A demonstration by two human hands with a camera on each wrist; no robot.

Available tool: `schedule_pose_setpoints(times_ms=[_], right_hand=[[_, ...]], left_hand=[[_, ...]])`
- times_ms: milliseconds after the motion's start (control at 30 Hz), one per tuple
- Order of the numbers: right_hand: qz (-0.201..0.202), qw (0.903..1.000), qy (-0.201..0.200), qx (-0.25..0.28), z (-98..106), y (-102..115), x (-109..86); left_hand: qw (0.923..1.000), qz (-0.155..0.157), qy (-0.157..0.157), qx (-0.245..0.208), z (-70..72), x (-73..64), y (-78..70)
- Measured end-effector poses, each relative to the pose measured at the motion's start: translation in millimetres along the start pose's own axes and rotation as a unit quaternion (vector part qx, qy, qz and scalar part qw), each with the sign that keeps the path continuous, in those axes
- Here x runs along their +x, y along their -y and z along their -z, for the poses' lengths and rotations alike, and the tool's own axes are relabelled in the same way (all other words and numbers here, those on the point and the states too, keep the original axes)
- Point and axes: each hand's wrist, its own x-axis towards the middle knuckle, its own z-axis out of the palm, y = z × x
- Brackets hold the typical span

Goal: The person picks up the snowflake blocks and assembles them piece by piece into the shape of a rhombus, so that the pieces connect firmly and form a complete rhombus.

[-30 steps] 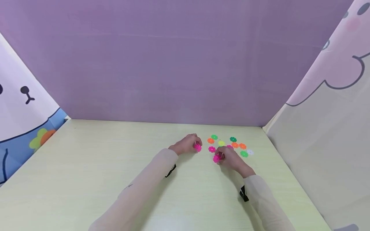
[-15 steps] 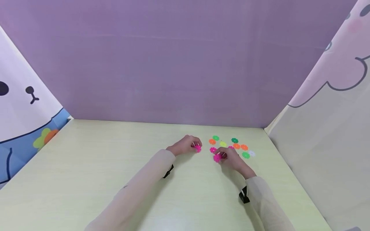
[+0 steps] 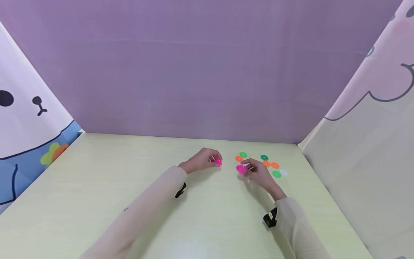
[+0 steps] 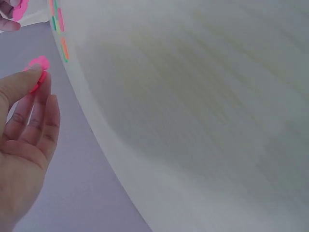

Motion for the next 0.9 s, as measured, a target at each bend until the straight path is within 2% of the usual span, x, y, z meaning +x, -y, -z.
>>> schedule_pose_setpoints(times_ms=[233,433,667,900], right_hand=[[-0.023,0.9981,-0.02,0.054,-6.7,9.9,1.4],[-0.032,0.995,-0.035,0.088,-17.9,16.0,3.7],[-0.056,0.9914,-0.03,0.114,-35.7,28.0,9.2],[-0.046,0.9882,-0.022,0.145,-51.1,38.0,14.8]], left_hand=[[0.9995,0.002,-0.026,-0.018,5.5,-11.5,7.9],[0.9989,0.005,-0.035,-0.032,13.1,-24.3,12.0],[0.9986,-0.003,-0.044,-0.031,18.0,-37.1,10.3],[0.9978,-0.011,-0.058,-0.028,21.1,-48.4,7.3]])
